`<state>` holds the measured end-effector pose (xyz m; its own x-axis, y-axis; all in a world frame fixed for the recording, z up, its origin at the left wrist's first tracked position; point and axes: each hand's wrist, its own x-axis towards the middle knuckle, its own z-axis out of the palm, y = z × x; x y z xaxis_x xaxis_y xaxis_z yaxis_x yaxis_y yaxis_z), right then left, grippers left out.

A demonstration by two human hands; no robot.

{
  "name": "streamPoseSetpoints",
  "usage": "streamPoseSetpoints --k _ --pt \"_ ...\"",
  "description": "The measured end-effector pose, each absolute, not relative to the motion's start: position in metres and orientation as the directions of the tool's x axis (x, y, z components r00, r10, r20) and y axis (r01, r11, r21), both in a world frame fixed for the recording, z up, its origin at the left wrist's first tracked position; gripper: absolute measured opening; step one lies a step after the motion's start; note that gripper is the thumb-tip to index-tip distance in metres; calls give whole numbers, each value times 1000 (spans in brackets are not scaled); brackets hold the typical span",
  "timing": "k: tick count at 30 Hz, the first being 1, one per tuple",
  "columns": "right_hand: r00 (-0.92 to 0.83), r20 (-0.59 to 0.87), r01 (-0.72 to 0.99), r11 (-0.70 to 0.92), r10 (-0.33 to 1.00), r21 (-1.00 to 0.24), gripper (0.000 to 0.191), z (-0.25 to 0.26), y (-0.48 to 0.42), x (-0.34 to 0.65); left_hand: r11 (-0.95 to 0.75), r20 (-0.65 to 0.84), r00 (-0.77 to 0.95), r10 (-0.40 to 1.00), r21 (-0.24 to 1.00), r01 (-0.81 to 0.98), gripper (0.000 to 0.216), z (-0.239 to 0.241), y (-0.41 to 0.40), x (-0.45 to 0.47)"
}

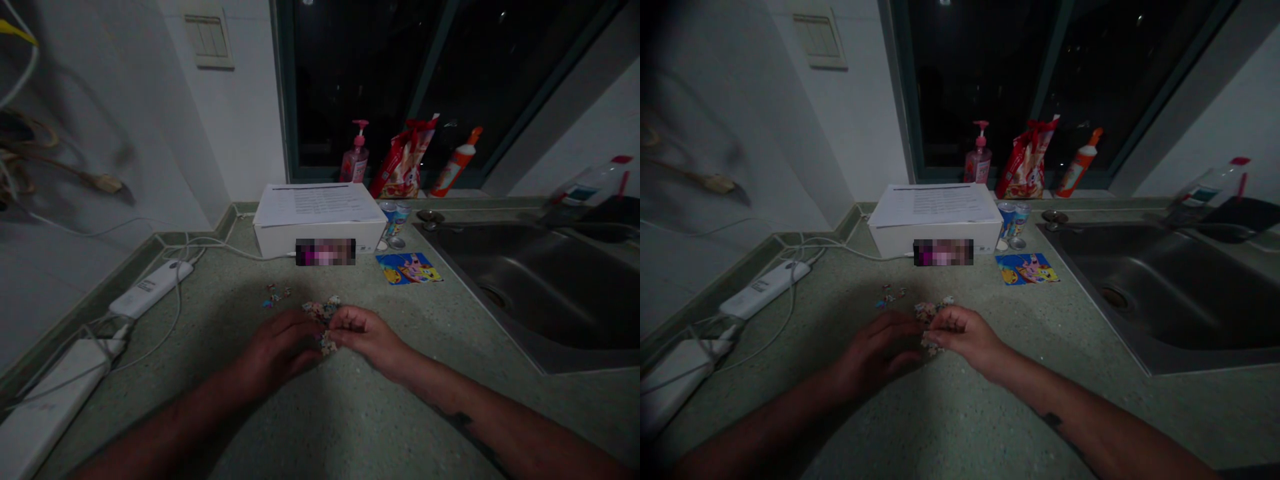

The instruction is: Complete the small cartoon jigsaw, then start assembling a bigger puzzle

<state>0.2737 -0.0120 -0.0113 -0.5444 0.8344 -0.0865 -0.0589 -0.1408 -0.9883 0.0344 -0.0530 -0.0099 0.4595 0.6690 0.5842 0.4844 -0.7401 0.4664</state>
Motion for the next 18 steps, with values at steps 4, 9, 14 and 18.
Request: streamPoseSetpoints --k 4,9,14,18 --pt "-589 -121 -88 -212 799 -973 37 -12 -15 270 -727 599 415 685 531 435 33 -9 -53 35" --pt "-625 -141 -116 -270 768 -956 40 -16 -16 269 -763 623 439 647 523 380 34 -7 -52 37" --pt "-647 -136 -122 -278 751 -953 40 -19 -17 269 -769 615 462 639 529 359 35 -5 -55 38" --pt "-640 -129 -118 -262 758 -958 37 -18 -17 269 -744 605 436 666 574 341 35 -2 -55 40"
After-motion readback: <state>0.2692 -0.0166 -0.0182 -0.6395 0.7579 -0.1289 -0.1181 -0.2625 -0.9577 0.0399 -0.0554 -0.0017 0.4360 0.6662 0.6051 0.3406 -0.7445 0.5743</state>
